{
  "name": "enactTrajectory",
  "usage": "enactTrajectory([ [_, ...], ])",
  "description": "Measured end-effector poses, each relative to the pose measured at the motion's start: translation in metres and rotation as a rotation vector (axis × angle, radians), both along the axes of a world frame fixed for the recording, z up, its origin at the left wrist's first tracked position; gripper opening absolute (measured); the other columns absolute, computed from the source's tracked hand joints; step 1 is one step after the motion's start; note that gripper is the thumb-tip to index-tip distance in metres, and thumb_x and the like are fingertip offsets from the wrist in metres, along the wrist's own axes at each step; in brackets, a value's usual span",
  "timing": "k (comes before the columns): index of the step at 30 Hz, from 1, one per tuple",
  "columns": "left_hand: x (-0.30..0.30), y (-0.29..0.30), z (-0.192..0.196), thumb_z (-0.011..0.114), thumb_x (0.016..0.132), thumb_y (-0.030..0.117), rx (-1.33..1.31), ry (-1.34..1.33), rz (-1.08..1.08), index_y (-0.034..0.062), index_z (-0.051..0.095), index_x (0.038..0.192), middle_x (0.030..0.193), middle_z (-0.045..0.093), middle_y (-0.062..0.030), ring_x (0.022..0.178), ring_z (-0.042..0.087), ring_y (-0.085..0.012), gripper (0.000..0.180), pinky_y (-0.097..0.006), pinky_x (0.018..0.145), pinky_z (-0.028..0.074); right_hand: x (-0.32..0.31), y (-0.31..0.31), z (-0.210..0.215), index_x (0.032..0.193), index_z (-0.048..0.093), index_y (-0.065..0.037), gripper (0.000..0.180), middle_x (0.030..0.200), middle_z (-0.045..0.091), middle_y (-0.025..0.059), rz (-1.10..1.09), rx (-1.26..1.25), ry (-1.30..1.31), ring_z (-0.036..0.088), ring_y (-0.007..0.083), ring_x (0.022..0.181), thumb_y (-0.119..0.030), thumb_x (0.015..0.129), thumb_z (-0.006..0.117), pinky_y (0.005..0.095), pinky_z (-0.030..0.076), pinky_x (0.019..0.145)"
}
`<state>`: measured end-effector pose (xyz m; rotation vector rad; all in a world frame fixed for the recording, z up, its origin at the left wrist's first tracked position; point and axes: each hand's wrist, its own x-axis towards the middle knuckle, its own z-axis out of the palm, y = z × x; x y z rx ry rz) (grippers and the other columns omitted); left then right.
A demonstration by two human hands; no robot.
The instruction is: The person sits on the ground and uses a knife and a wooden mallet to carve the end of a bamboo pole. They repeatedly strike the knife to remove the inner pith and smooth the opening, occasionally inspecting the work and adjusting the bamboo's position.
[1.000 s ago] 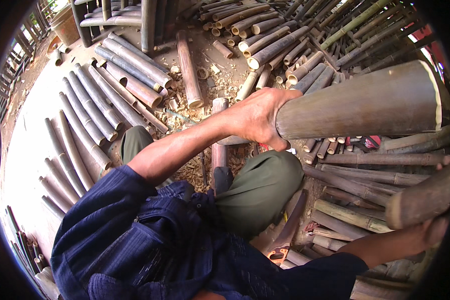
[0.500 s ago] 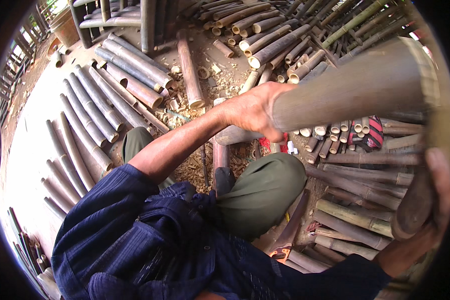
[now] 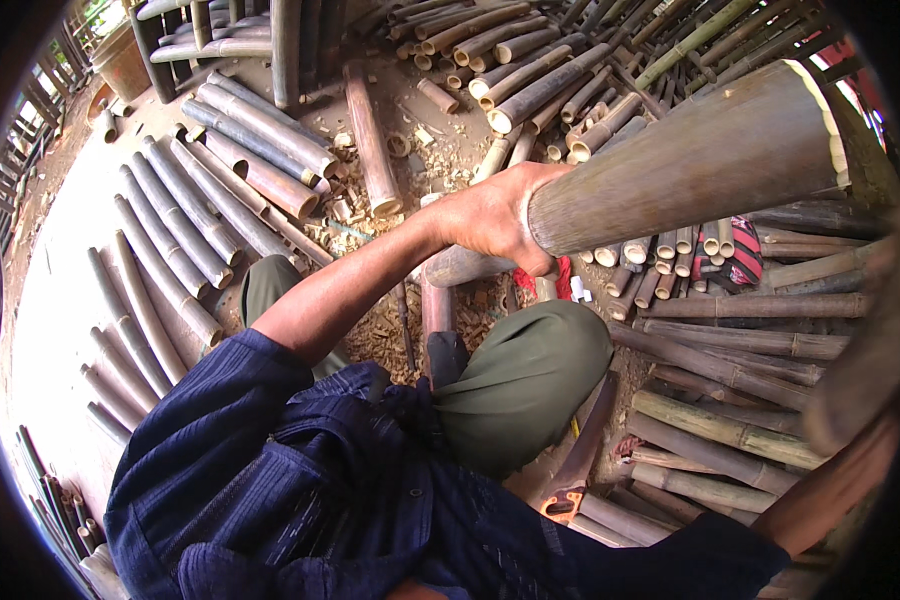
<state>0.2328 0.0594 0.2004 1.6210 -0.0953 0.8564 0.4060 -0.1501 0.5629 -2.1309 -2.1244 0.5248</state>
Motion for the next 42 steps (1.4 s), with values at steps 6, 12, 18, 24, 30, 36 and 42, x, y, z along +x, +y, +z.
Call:
enactTrajectory([
  [6, -0.006, 0.000, -0.004, 0.086, 0.058, 0.011, 0.075, 0.029, 0.045, -0.0002, 0.059, 0.122, 0.104, 0.069, -0.0137, 0.096, 0.067, -0.0244, 0.071, -0.038, 0.087, 0.055, 0.013, -0.011, -0.057, 0.163, 0.025, -0.002, 0.104, 0.131, 0.053, 0.0167, -0.206, 0.533, 0.224, 0.053, 0.0200, 0.097, -0.044, 0.078, 0.069, 0.0322, 0.043, 0.086],
  [12, -0.058, -0.028, -0.053, 0.090, 0.062, 0.017, 0.120, 0.242, 0.362, 0.0013, 0.037, 0.151, 0.133, 0.061, -0.0211, 0.129, 0.058, -0.0325, 0.105, -0.042, 0.113, 0.043, 0.066, -0.009, -0.131, 0.159, 0.032, 0.001, 0.096, 0.134, 0.059, 0.0166, -0.330, 0.449, 0.585, 0.062, 0.0251, 0.116, -0.024, 0.078, 0.075, 0.0389, 0.052, 0.100],
  [18, -0.004, -0.058, -0.084, 0.094, 0.070, 0.020, -0.277, 0.251, 0.406, -0.0006, 0.050, 0.134, 0.120, 0.066, -0.0112, 0.109, 0.064, -0.0207, 0.081, -0.037, 0.096, 0.053, 0.131, -0.029, -0.381, 0.154, 0.037, 0.003, 0.101, 0.135, 0.059, 0.0189, -0.406, 0.530, 0.495, 0.059, 0.0293, 0.122, -0.028, 0.071, 0.086, 0.0382, 0.045, 0.109],
  [24, -0.007, -0.072, -0.098, 0.094, 0.071, 0.016, -0.205, 0.225, 0.896, -0.0024, 0.050, 0.135, 0.123, 0.063, -0.0141, 0.109, 0.063, -0.0231, 0.080, -0.040, 0.099, 0.052, 0.068, -0.082, -0.549, 0.153, 0.035, 0.002, 0.106, 0.139, 0.058, 0.0295, -0.663, -0.177, 0.610, 0.060, 0.0392, 0.127, -0.033, 0.065, 0.083, 0.0437, 0.050, 0.103],
  [30, 0.005, -0.066, -0.090, 0.091, 0.070, 0.028, -0.178, 0.348, 0.726, -0.0015, 0.050, 0.138, 0.127, 0.058, -0.0145, 0.117, 0.057, -0.0254, 0.085, -0.042, 0.104, 0.048, -0.010, -0.145, -0.666, 0.154, 0.032, 0.000, 0.096, 0.145, 0.053, 0.0277, -0.757, -0.216, 0.578, 0.055, 0.0443, 0.131, -0.028, 0.075, 0.078, 0.0514, 0.047, 0.107],
  [36, -0.037, -0.072, -0.095, 0.090, 0.070, 0.021, -0.058, 0.352, 0.682, 0.0026, 0.047, 0.136, 0.127, 0.056, -0.0116, 0.121, 0.052, -0.0250, 0.082, -0.043, 0.112, 0.039, -0.040, -0.159, -0.694, 0.150, 0.036, 0.000, 0.087, 0.145, 0.050, 0.0279, -0.714, -0.176, 0.583, 0.053, 0.0462, 0.131, -0.025, 0.080, 0.081, 0.0526, 0.045, 0.107],
  [42, -0.030, -0.073, -0.087, 0.087, 0.074, 0.018, -0.144, 0.267, 0.680, 0.0078, 0.047, 0.133, 0.130, 0.057, -0.0109, 0.126, 0.053, -0.0275, 0.073, -0.045, 0.117, 0.037, -0.017, -0.146, -0.674, 0.144, 0.041, 0.000, 0.078, 0.128, 0.055, 0.0248, -0.674, -0.184, 0.470, 0.057, 0.0470, 0.117, -0.022, 0.080, 0.081, 0.0538, 0.046, 0.102],
])
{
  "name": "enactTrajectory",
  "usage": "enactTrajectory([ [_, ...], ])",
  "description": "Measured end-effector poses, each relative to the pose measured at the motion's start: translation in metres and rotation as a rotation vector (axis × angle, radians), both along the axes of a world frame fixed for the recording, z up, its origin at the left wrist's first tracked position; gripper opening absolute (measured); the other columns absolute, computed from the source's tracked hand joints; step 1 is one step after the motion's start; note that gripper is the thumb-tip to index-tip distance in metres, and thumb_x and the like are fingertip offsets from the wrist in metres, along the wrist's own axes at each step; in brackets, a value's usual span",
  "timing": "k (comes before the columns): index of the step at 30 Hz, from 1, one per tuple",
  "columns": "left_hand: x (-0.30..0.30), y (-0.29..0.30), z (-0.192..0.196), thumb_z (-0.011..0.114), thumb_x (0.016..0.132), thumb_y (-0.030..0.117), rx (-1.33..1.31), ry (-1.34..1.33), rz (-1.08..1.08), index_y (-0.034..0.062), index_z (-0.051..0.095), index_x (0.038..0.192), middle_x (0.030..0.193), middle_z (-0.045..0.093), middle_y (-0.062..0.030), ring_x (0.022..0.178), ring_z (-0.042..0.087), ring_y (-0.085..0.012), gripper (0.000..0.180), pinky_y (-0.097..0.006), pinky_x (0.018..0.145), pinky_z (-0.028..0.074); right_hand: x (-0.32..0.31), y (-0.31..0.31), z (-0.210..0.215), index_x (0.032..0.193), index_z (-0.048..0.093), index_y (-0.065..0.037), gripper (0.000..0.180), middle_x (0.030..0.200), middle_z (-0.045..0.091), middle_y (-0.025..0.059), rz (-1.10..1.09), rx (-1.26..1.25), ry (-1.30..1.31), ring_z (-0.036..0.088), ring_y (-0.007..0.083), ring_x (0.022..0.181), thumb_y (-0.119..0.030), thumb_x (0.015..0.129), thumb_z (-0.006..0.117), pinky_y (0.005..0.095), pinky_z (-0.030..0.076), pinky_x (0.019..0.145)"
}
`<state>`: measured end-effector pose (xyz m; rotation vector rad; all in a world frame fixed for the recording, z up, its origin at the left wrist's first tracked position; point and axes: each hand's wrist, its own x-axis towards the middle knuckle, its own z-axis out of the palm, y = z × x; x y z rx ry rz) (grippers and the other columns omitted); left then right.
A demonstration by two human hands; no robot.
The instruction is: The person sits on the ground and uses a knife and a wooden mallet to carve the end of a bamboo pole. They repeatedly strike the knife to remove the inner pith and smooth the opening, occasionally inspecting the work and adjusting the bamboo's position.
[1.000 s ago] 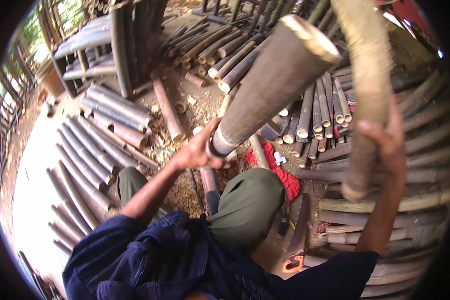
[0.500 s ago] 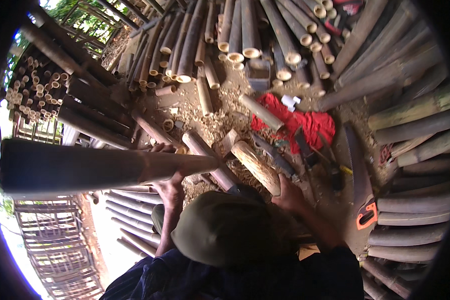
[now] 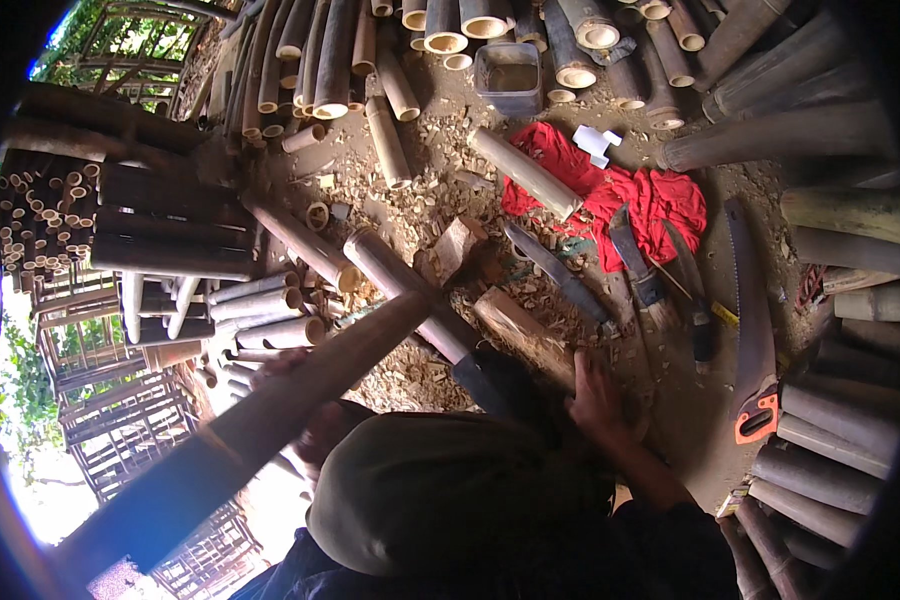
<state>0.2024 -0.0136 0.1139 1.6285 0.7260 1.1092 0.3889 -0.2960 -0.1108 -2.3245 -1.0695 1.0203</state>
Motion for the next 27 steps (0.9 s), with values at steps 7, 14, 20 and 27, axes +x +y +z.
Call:
enactTrajectory([
  [7, -0.015, -0.005, -0.017, 0.091, 0.070, 0.017, -0.046, -0.031, -0.058, 0.0059, 0.048, 0.133, 0.126, 0.057, -0.0105, 0.126, 0.054, -0.0274, 0.077, -0.045, 0.119, 0.036, 0.076, 0.022, 0.015, 0.130, 0.055, -0.002, 0.054, 0.119, 0.056, 0.0210, -0.268, 0.208, -0.301, 0.058, 0.0414, 0.113, -0.029, 0.087, 0.073, 0.0523, 0.048, 0.096],
  [14, -0.016, 0.036, -0.021, 0.082, 0.077, 0.025, -0.020, -0.006, 0.032, -0.0056, 0.056, 0.130, 0.127, 0.061, -0.0151, 0.125, 0.057, -0.0311, 0.067, -0.046, 0.116, 0.040, 0.158, 0.010, -0.015, 0.136, 0.048, -0.004, 0.066, 0.123, 0.055, 0.0228, -0.190, -0.180, -0.654, 0.057, 0.0443, 0.117, -0.027, 0.084, 0.081, 0.0521, 0.052, 0.093],
  [20, -0.048, 0.123, 0.021, 0.073, 0.092, 0.031, -0.472, -0.141, 0.621, 0.0024, 0.067, 0.118, 0.110, 0.069, -0.0128, 0.103, 0.066, -0.0255, 0.039, -0.043, 0.095, 0.056, 0.170, 0.011, -0.029, 0.140, 0.045, -0.006, 0.073, 0.130, 0.054, 0.0256, -0.129, -0.259, -0.482, 0.058, 0.0439, 0.119, -0.021, 0.080, 0.084, 0.0523, 0.052, 0.094],
  [27, -0.168, 0.106, -0.160, 0.088, 0.066, 0.024, -0.584, 0.517, 1.013, -0.0039, 0.067, 0.107, 0.093, 0.071, -0.0145, 0.080, 0.068, -0.0267, 0.054, -0.039, 0.077, 0.057, 0.178, 0.004, -0.019, 0.132, 0.054, -0.003, 0.047, 0.105, 0.062, 0.0170, -0.128, 0.128, -0.288, 0.064, 0.0292, 0.099, -0.016, 0.089, 0.070, 0.0420, 0.052, 0.084],
])
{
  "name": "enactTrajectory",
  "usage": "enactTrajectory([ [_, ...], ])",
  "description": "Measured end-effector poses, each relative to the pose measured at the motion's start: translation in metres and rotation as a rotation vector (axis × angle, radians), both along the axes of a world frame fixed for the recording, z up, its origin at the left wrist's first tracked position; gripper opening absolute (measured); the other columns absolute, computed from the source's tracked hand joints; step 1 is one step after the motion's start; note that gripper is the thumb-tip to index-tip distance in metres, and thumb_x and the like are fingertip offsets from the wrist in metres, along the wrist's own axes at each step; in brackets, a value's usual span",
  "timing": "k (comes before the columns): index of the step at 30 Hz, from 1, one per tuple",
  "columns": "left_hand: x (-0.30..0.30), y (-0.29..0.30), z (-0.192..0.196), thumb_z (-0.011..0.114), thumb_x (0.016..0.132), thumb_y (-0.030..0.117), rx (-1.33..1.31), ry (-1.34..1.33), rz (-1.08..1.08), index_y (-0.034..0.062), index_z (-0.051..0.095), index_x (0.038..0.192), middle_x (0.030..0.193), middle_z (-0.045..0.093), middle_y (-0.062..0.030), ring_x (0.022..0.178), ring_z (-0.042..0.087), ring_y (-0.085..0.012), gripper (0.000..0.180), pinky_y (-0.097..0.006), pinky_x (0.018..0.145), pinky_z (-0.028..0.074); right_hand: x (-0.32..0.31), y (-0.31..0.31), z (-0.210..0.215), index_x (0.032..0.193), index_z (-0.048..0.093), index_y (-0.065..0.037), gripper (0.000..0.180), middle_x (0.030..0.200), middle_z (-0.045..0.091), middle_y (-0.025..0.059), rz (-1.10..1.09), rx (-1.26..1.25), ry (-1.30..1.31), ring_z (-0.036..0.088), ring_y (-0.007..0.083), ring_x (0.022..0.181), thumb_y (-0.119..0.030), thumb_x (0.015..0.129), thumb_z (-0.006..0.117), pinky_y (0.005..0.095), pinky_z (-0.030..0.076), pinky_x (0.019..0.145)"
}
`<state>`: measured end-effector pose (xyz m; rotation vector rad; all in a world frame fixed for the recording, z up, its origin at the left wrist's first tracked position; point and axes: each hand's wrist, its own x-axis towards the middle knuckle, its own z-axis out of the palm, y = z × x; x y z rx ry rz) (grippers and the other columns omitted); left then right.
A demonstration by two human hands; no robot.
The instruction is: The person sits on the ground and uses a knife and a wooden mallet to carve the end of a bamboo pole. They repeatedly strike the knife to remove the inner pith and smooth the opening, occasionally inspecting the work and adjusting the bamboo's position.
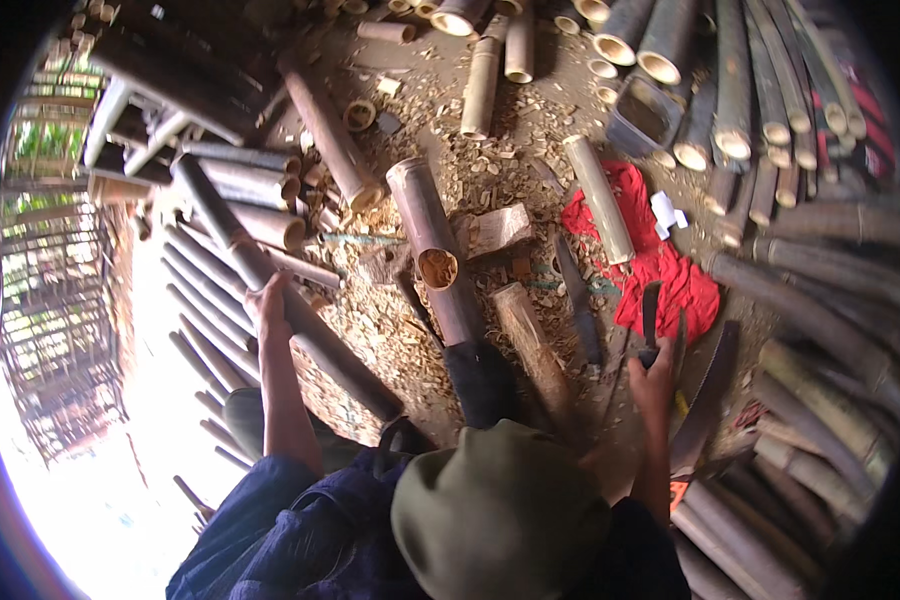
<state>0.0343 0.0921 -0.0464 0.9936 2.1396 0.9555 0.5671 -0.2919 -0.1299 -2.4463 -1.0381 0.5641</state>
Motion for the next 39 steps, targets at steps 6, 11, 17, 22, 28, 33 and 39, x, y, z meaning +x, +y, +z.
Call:
enactTrajectory([
  [6, -0.025, -0.036, -0.060, 0.085, 0.065, 0.033, -0.147, 0.579, -0.018, 0.0005, 0.052, 0.135, 0.124, 0.058, -0.0214, 0.122, 0.056, -0.0355, 0.083, -0.050, 0.103, 0.046, -0.041, 0.087, 0.113, 0.118, 0.062, -0.002, 0.027, 0.089, 0.064, 0.0058, -0.135, 0.122, 0.919, 0.061, 0.0140, 0.071, -0.010, 0.093, 0.056, 0.0287, 0.051, 0.063],
  [11, 0.103, -0.057, 0.008, 0.086, 0.067, 0.005, 0.589, 0.081, -0.537, 0.0057, 0.049, 0.143, 0.131, 0.056, -0.0191, 0.128, 0.050, -0.0355, 0.084, -0.049, 0.107, 0.046, -0.095, 0.185, 0.119, 0.113, 0.063, -0.002, 0.021, 0.085, 0.063, 0.0067, 0.234, -0.246, 1.055, 0.063, 0.0129, 0.072, -0.016, 0.098, 0.061, 0.0293, 0.052, 0.063],
  [17, 0.234, -0.067, 0.056, 0.093, 0.065, 0.025, 0.193, 0.053, -1.785, 0.0132, 0.045, 0.149, 0.142, 0.051, -0.0197, 0.138, 0.049, -0.0370, 0.098, -0.050, 0.110, 0.044, -0.128, 0.239, 0.065, 0.121, 0.061, -0.002, 0.036, 0.107, 0.065, 0.0116, 0.485, -0.198, 0.471, 0.066, 0.0247, 0.095, -0.028, 0.098, 0.069, 0.0386, 0.054, 0.082],
  [22, 0.260, -0.038, 0.009, 0.089, 0.069, 0.020, -0.027, 0.043, -1.861, 0.0114, 0.045, 0.143, 0.136, 0.055, -0.0201, 0.124, 0.063, -0.0373, 0.087, -0.046, 0.096, 0.056, -0.096, 0.246, 0.030, 0.122, 0.061, -0.002, 0.039, 0.114, 0.065, 0.0137, 0.437, -0.133, 0.328, 0.066, 0.0291, 0.103, -0.028, 0.095, 0.071, 0.0424, 0.053, 0.090],
  [28, 0.250, -0.030, 0.002, 0.078, 0.072, 0.001, 0.272, -0.267, -1.426, 0.0067, 0.046, 0.138, 0.129, 0.054, -0.0254, 0.109, 0.067, -0.0483, 0.073, -0.050, 0.089, 0.060, -0.086, 0.311, 0.089, 0.123, 0.061, -0.003, 0.043, 0.118, 0.065, 0.0169, 0.803, -0.409, -0.089, 0.066, 0.0341, 0.109, -0.029, 0.091, 0.073, 0.0454, 0.052, 0.097],
  [33, 0.232, -0.024, 0.007, 0.072, 0.069, -0.009, 0.354, -0.411, -1.103, 0.0067, 0.037, 0.151, 0.146, 0.042, -0.0333, 0.121, 0.058, -0.0542, 0.091, -0.054, 0.098, 0.055, -0.134, 0.384, 0.139, 0.111, 0.063, -0.004, 0.040, 0.105, 0.066, 0.0214, 1.123, -0.583, -0.418, 0.065, 0.0432, 0.099, -0.031, 0.084, 0.075, 0.0504, 0.052, 0.087],
  [39, 0.217, -0.031, -0.003, 0.067, 0.066, -0.013, 0.435, -0.549, -0.722, 0.0062, 0.035, 0.155, 0.150, 0.033, -0.0343, 0.132, 0.048, -0.0550, 0.096, -0.054, 0.110, 0.047, -0.185, 0.418, 0.148, 0.104, 0.067, -0.005, 0.034, 0.099, 0.071, 0.0199, 1.476, -0.459, -0.564, 0.068, 0.0417, 0.093, -0.024, 0.077, 0.075, 0.0508, 0.053, 0.086],
])
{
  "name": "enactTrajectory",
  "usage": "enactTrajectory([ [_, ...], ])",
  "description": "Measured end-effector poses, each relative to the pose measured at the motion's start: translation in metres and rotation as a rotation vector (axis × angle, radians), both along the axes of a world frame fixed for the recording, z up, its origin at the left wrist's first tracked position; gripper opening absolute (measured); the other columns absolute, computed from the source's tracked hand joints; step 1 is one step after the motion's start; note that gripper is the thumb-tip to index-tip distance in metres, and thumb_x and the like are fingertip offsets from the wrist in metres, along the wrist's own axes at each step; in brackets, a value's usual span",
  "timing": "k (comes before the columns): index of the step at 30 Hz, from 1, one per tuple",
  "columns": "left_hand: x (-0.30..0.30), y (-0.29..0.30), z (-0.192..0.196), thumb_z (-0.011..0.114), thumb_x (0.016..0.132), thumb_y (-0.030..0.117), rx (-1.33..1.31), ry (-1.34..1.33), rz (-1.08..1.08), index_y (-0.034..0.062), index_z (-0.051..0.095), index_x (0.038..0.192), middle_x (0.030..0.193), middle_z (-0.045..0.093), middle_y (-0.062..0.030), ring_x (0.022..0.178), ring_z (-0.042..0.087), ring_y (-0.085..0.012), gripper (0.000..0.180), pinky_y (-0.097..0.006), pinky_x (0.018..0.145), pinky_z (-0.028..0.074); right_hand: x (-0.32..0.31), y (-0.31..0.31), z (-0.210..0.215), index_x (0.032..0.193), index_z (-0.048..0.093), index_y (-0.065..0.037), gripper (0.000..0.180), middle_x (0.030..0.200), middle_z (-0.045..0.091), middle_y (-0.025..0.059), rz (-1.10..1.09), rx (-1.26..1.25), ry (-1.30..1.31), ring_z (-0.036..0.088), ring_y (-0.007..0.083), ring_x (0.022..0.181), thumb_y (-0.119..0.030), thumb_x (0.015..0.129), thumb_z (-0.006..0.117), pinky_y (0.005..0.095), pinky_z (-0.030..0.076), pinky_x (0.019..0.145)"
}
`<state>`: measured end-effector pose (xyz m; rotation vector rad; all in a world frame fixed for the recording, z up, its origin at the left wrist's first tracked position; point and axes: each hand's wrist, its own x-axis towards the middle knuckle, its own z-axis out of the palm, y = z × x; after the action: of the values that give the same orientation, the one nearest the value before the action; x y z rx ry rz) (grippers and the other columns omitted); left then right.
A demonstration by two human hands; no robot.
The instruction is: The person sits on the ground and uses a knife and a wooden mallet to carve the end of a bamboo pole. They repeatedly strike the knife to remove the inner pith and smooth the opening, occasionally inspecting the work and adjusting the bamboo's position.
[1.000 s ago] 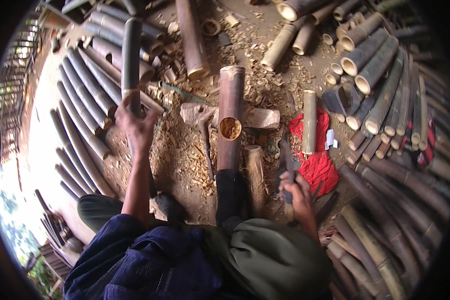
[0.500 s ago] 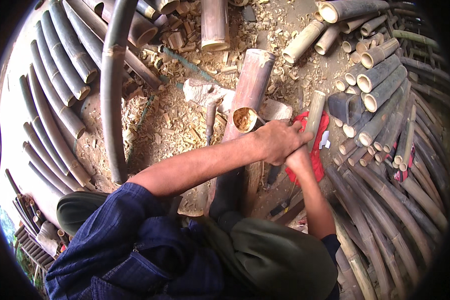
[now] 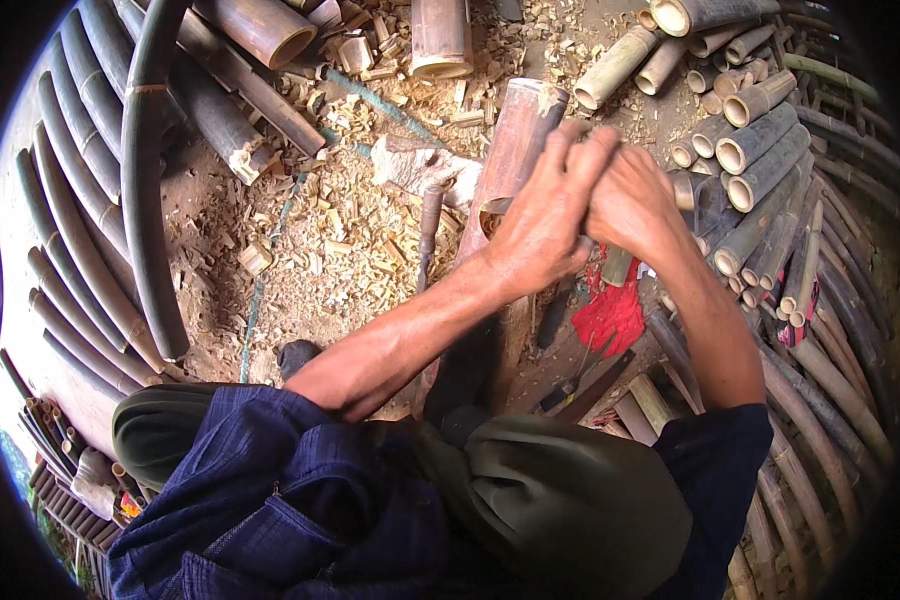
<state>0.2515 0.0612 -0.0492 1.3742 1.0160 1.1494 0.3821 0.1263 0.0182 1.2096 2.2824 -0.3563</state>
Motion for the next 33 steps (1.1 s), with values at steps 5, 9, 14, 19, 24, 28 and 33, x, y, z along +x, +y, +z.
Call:
enactTrajectory([
  [5, -0.006, -0.009, -0.004, 0.068, 0.064, -0.011, 0.059, -0.028, 0.283, 0.0051, 0.033, 0.156, 0.145, 0.036, -0.0319, 0.134, 0.044, -0.0530, 0.099, -0.054, 0.113, 0.042, -0.043, 0.009, 0.009, 0.093, 0.069, -0.004, 0.020, 0.093, 0.072, 0.0178, 0.228, 0.023, -0.009, 0.071, 0.0336, 0.089, -0.013, 0.075, 0.072, 0.0468, 0.054, 0.085],
  [9, 0.007, -0.017, -0.003, 0.077, 0.069, 0.000, 0.014, 0.075, 0.156, 0.0065, 0.029, 0.156, 0.146, 0.037, -0.0321, 0.132, 0.047, -0.0503, 0.100, -0.057, 0.112, 0.043, -0.009, -0.003, 0.002, 0.100, 0.069, -0.001, 0.032, 0.094, 0.072, 0.0180, 0.168, -0.122, 0.020, 0.071, 0.0335, 0.086, -0.011, 0.070, 0.076, 0.0471, 0.057, 0.080],
  [14, 0.023, -0.052, 0.020, 0.082, 0.065, 0.003, -0.132, 0.219, -0.351, 0.0149, 0.018, 0.161, 0.139, 0.041, -0.0301, 0.122, 0.054, -0.0504, 0.116, -0.059, 0.098, 0.050, 0.052, -0.061, -0.009, 0.115, 0.066, -0.002, 0.054, 0.109, 0.068, 0.0207, -0.137, -0.512, 0.101, 0.068, 0.0381, 0.101, -0.016, 0.066, 0.083, 0.0479, 0.057, 0.087],
  [19, 0.005, -0.061, 0.011, 0.082, 0.060, 0.001, -0.031, 0.325, -0.577, 0.0240, 0.015, 0.164, 0.139, 0.044, -0.0283, 0.116, 0.059, -0.0494, 0.126, -0.056, 0.095, 0.052, 0.055, -0.132, -0.041, 0.125, 0.059, -0.006, 0.061, 0.117, 0.063, 0.0195, -0.495, -0.402, 0.300, 0.064, 0.0358, 0.110, -0.017, 0.069, 0.084, 0.0461, 0.056, 0.092],
  [24, -0.018, -0.055, 0.008, 0.084, 0.054, 0.002, 0.003, 0.308, -0.799, 0.0253, 0.020, 0.163, 0.139, 0.047, -0.0266, 0.114, 0.062, -0.0480, 0.128, -0.050, 0.095, 0.053, 0.019, -0.186, -0.055, 0.135, 0.050, -0.009, 0.068, 0.122, 0.060, 0.0157, -0.808, -0.282, 0.373, 0.063, 0.0293, 0.115, -0.014, 0.075, 0.083, 0.0427, 0.056, 0.093],
  [28, -0.034, -0.044, -0.009, 0.086, 0.042, 0.006, -0.041, 0.371, -0.998, 0.0225, 0.034, 0.158, 0.142, 0.048, -0.0293, 0.119, 0.063, -0.0467, 0.128, -0.048, 0.096, 0.054, -0.014, -0.213, -0.088, 0.142, 0.042, -0.012, 0.074, 0.127, 0.057, 0.0127, -0.934, -0.268, 0.470, 0.062, 0.0241, 0.118, -0.011, 0.080, 0.082, 0.0400, 0.056, 0.094],
  [33, -0.028, -0.004, 0.010, 0.082, 0.032, 0.005, -0.041, 0.525, -1.597, 0.0112, 0.059, 0.144, 0.123, 0.070, -0.0212, 0.117, 0.068, -0.0391, 0.114, -0.043, 0.093, 0.056, -0.024, -0.236, -0.089, 0.154, 0.027, -0.008, 0.079, 0.131, 0.060, 0.0173, -1.043, -0.369, 0.630, 0.061, 0.0234, 0.125, -0.010, 0.088, 0.070, 0.0382, 0.058, 0.095],
])
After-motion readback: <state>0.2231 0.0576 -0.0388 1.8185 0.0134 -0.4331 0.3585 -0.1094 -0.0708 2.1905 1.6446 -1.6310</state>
